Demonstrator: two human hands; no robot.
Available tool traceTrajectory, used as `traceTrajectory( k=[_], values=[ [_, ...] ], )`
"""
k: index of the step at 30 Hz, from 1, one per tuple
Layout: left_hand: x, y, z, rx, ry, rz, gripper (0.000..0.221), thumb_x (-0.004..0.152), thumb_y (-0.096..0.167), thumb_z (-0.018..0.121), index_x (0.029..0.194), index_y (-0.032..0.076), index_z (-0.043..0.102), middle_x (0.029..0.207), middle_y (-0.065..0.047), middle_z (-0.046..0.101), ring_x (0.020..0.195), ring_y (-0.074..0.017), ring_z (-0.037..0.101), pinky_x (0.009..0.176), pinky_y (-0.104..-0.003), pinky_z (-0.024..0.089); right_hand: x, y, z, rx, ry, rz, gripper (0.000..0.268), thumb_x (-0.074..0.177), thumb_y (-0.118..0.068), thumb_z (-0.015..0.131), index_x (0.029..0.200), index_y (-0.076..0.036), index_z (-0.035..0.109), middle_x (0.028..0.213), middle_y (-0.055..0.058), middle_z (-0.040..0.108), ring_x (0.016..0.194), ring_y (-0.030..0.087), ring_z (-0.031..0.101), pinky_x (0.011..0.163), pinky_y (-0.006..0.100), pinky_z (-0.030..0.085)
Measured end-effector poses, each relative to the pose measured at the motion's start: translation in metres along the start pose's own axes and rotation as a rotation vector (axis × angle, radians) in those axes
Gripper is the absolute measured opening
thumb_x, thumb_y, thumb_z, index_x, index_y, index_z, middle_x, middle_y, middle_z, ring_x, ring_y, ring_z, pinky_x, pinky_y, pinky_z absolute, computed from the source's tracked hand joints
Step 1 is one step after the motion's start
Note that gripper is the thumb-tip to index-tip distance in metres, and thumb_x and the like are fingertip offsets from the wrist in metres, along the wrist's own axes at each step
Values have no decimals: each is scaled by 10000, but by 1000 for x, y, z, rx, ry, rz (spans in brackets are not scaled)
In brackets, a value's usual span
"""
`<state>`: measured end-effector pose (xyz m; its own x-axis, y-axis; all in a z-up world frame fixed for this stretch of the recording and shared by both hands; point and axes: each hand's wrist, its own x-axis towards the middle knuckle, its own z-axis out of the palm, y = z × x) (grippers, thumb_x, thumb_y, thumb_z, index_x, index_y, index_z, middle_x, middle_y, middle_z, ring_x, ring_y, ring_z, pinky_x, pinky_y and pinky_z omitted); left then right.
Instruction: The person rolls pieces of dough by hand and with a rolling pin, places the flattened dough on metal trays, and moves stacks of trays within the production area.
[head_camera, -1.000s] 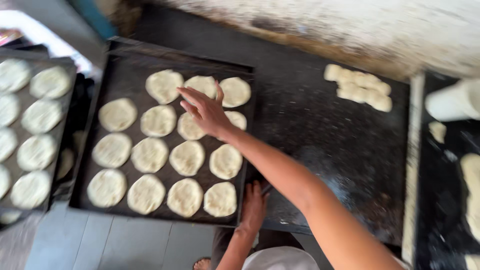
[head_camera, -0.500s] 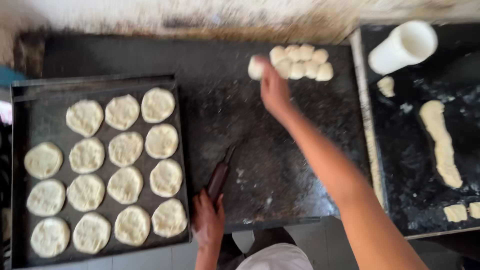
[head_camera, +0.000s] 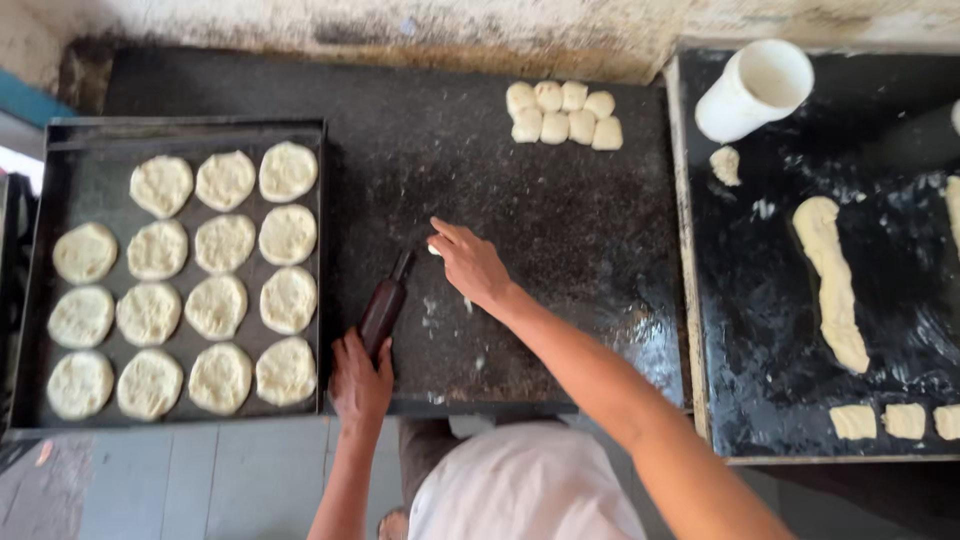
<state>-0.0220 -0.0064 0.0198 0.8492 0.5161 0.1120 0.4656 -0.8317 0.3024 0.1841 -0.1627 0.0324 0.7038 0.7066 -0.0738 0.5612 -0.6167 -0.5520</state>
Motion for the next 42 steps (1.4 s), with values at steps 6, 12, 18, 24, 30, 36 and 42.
traceTrajectory(
  k=[6,12,18,24,30,36,42],
  values=[
    [-8,5,1,34,32,-17,539,985,435,626,1292,1,542,1045,-184,592,867,-367,668,671,-451,570,-60,17,37,-59,126,-556,734,983,-255,558,1573,7,208,1630,279,273,1521,373,260,1257,511,149],
    [3,19,-4,30,71,-34,555,946,484,664,1208,3,573,1034,-174,608,866,-373,676,664,-481,566,-92,-61,2,-198,51,-322,963,917,-608,557,1478,151,364,1529,365,368,1463,511,265,1213,581,220],
    [48,17,3,-119,-93,219,569,898,564,713,1098,42,608,1004,-138,678,817,-339,724,619,-464,582,-51,-41,-19,173,114,-15,426,1034,-330,513,1388,-119,622,1120,79,754,941,268,748,823,427,588],
    [76,26,-6,-108,-295,416,672,834,674,699,1077,52,632,1008,-136,684,799,-344,733,592,-455,584,3,42,12,126,289,-46,196,1038,-194,565,1166,-92,672,880,139,756,745,349,743,617,474,570],
    [109,35,-14,-172,-195,357,680,856,631,688,1184,37,632,1131,-177,672,835,-380,717,618,-484,587,21,21,-5,-11,253,-21,152,1064,-186,605,1153,-100,693,927,163,760,826,384,730,692,496,561],
    [11,7,-3,-242,21,487,549,856,444,726,1234,62,610,1000,-122,609,834,-346,673,661,-469,571,-47,6,4,448,348,129,401,1019,-242,622,1373,-73,539,1117,160,711,986,325,722,832,402,573],
    [9,1,4,-25,-9,-115,514,1021,382,658,1336,-11,560,1091,-180,600,832,-344,681,614,-416,573,-5,8,7,-24,-150,-350,254,879,-314,760,1026,-115,700,1048,110,747,1009,281,679,890,450,471]
  ],
)
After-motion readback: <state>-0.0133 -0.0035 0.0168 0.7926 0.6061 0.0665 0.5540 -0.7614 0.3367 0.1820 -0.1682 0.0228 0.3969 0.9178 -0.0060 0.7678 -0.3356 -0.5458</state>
